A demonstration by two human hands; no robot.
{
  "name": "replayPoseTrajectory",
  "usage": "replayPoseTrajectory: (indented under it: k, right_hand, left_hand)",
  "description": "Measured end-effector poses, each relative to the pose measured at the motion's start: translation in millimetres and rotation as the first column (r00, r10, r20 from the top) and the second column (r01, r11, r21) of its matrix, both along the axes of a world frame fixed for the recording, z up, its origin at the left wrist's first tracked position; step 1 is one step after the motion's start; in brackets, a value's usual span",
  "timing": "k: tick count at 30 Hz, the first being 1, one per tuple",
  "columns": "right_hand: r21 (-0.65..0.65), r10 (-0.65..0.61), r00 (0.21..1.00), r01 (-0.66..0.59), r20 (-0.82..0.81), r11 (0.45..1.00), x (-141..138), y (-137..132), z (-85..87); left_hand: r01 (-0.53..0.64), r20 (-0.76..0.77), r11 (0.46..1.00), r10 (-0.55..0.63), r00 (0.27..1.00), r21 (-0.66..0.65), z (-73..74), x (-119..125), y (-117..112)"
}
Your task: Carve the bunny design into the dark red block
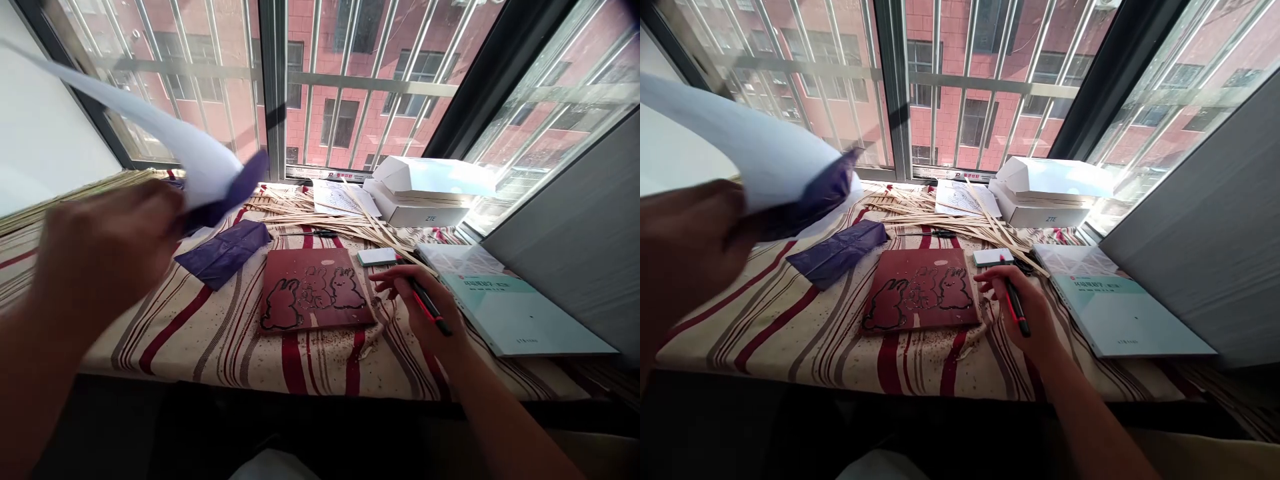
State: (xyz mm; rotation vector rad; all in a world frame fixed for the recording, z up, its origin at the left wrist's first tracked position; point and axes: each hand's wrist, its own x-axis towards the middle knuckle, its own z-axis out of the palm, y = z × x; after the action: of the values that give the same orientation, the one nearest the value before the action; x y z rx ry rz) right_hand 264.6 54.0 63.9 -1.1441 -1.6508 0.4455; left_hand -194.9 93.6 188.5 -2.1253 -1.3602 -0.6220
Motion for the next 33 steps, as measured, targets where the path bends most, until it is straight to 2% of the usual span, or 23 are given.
replayPoseTrajectory:
  k: [1,2,4,6,7,9,12,15,17,21,25,27,29,31,33]
  right_hand:
    - [-0.056,0.054,0.992,-0.060,-0.111,0.997,-3.8,0.9,3.9]
    - [-0.116,0.100,0.970,-0.128,-0.220,0.985,-6.7,2.2,8.1]
    - [-0.210,0.153,0.901,-0.256,-0.407,0.944,-9.5,5.0,16.8]
    - [-0.253,0.166,0.848,-0.328,-0.503,0.910,-9.0,6.9,23.4]
    - [-0.267,0.164,0.846,-0.335,-0.508,0.904,-8.0,7.4,25.0]
    - [-0.297,0.133,0.872,-0.299,-0.471,0.907,-5.2,7.8,24.0]
    - [-0.333,-0.024,0.921,-0.116,-0.389,0.936,0.0,11.1,14.6]
    - [-0.337,-0.239,0.923,0.131,-0.302,0.932,7.0,19.5,2.3]
    - [-0.324,-0.299,0.918,0.209,-0.259,0.923,11.1,25.0,-4.6]
    - [-0.255,-0.353,0.898,0.289,-0.262,0.923,15.4,28.2,-13.7]
    - [-0.226,-0.331,0.904,0.274,-0.272,0.935,25.9,26.4,-18.8]
    - [-0.272,-0.319,0.924,0.257,-0.213,0.927,35.4,24.8,-18.8]
    - [-0.268,-0.354,0.925,0.310,-0.135,0.912,43.2,20.0,-15.1]
    - [-0.132,-0.417,0.909,0.410,-0.027,0.902,44.1,10.3,-7.2]
    - [0.058,-0.401,0.902,0.397,0.161,0.916,34.2,-3.5,2.9]
  left_hand:
    - [0.006,-0.082,0.996,0.001,0.997,0.089,-3.6,33.1,-6.1]
    - [0.071,-0.209,0.994,-0.051,0.977,0.088,-7.9,63.4,-10.6]
    - [0.162,-0.375,0.986,-0.160,0.913,-0.027,-19.2,114.0,-15.4]
    - [0.175,-0.446,0.963,-0.252,0.859,-0.206,-35.0,151.1,-17.2]
    - [0.176,-0.454,0.943,-0.292,0.842,-0.281,-44.4,165.2,-18.0]
    - [0.192,-0.443,0.919,-0.339,0.830,-0.344,-64.8,186.0,-21.1]
    - [0.228,-0.430,0.912,-0.367,0.825,-0.341,-92.4,201.9,-28.4]
    - [0.255,-0.425,0.912,-0.380,0.822,-0.323,-110.4,202.4,-34.9]
    - [0.293,-0.408,0.909,-0.399,0.821,-0.298,-117.7,195.8,-37.4]
    - [0.352,-0.327,0.904,-0.417,0.848,-0.241,-124.3,169.2,-39.4]
    - [0.307,-0.280,0.911,-0.382,0.881,-0.277,-121.3,134.9,-37.5]
    - [0.299,-0.275,0.901,-0.388,0.880,-0.316,-119.5,121.9,-34.8]
    - [0.315,-0.262,0.883,-0.414,0.872,-0.348,-119.9,114.3,-32.1]
    - [0.337,-0.237,0.873,-0.431,0.870,-0.352,-123.1,111.2,-30.3]
    - [0.344,-0.198,0.873,-0.426,0.883,-0.345,-128.8,109.5,-29.7]
